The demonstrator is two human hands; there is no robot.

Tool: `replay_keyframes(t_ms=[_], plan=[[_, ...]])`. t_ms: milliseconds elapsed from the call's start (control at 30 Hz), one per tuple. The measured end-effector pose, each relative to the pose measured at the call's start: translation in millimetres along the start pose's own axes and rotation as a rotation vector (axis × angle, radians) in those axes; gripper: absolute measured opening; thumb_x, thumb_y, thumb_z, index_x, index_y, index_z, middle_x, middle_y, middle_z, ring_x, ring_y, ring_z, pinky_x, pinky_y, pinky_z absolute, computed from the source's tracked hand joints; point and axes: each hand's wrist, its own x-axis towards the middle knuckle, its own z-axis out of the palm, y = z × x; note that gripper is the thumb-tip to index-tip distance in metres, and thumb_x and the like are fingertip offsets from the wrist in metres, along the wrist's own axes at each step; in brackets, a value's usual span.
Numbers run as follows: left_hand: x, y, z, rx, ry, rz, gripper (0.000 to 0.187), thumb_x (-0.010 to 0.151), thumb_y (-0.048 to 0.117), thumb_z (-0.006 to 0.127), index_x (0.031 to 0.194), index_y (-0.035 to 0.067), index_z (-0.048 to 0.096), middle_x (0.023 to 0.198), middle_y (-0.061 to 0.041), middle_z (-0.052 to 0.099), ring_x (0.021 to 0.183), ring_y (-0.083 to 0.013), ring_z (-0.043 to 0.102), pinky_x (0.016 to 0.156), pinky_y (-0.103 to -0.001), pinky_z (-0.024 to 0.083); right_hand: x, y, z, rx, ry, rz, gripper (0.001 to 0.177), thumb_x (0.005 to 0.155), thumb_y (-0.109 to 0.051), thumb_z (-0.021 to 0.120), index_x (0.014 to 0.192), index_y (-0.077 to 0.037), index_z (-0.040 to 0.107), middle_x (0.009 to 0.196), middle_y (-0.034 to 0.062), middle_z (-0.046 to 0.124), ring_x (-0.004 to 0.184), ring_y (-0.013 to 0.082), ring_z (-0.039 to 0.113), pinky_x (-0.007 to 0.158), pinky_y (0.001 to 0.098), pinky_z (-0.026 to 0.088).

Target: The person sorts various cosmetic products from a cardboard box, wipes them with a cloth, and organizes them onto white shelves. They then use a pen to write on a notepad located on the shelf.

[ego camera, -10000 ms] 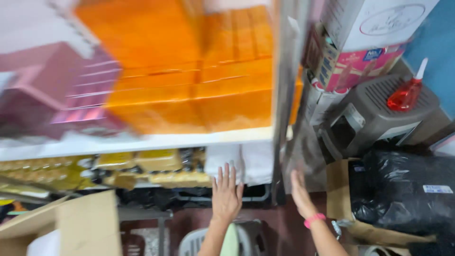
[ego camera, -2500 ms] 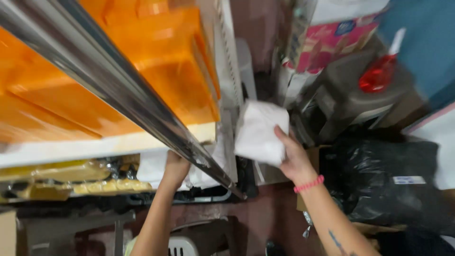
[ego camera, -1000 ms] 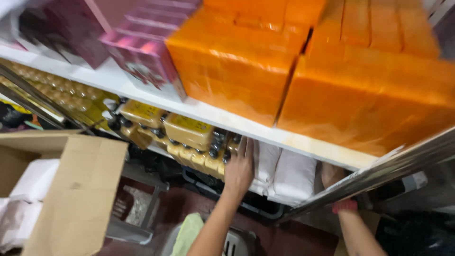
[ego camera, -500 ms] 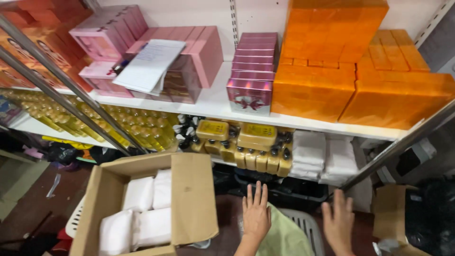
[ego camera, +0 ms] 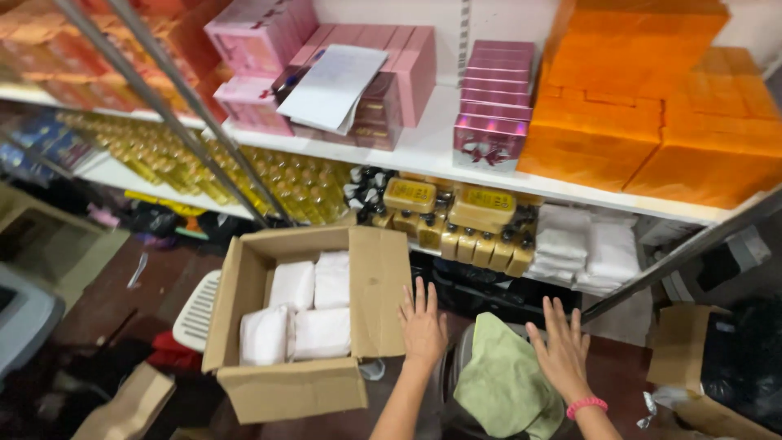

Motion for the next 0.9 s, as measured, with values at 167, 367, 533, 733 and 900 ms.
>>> replay_keyframes(t_ms=[167,367,533,733,900], plan=[[-10.8,-29.0,-10.1,0.021,0.122,-0.108,0.075,0.088,0.029,0.070,0.153,0.010,0.038,0.166,-0.017,0.022,0.150,-0.0497,0.017,0.116,-0.066,0.024,12.1,-39.7,15.3,0.024,-0.025,-0.152,0.076,0.096,-0.056,0.049,0.161,-0.023,0.027,0.167,0.0071,0.027,0.153,0.0409,0.018,0.115,0.0679,0.021],[-8.8,-106.5,-31.6,0.063,0.234,-0.223,0.073,0.088,0.029,0.071,0.151,0.006,0.042,0.162,-0.022,0.028,0.146,-0.0519,0.024,0.114,-0.064,0.028,11.1,-140.7,40.1,0.159,-0.120,-0.338,0.076,0.098,-0.047,0.054,0.161,-0.013,0.028,0.165,0.0153,0.030,0.153,0.0422,0.020,0.118,0.0589,0.021],[16.5,-223.7,-2.9,-0.153,0.294,-0.327,0.067,0.089,0.023,0.069,0.149,0.001,0.046,0.156,-0.028,0.039,0.141,-0.0491,0.038,0.114,-0.052,0.036,-4.0,-242.8,72.4,0.372,-0.207,-0.491,0.076,0.096,-0.031,0.064,0.158,-0.007,0.027,0.162,0.0217,0.032,0.150,0.0394,0.030,0.119,0.0446,0.029],[39.6,-364.3,36.3,-0.442,0.219,-0.519,0.054,0.091,0.023,0.065,0.138,-0.003,0.056,0.130,-0.028,0.064,0.124,-0.0425,0.060,0.106,-0.044,0.047,6.9,-358.4,182.2,0.376,-0.367,-0.486,0.079,0.089,-0.015,0.070,0.157,-0.006,0.030,0.161,0.0251,0.030,0.146,0.0407,0.032,0.118,0.0436,0.032],[60.7,-407.6,60.3,-0.404,0.103,-0.585,0.048,0.093,0.026,0.070,0.128,-0.006,0.063,0.105,-0.030,0.072,0.101,-0.0424,0.071,0.089,-0.046,0.057,45.6,-352.7,334.0,0.337,-0.358,-0.198,0.088,0.087,-0.021,0.074,0.156,0.004,0.024,0.152,0.0308,0.040,0.142,0.0421,0.039,0.117,0.0430,0.034]])
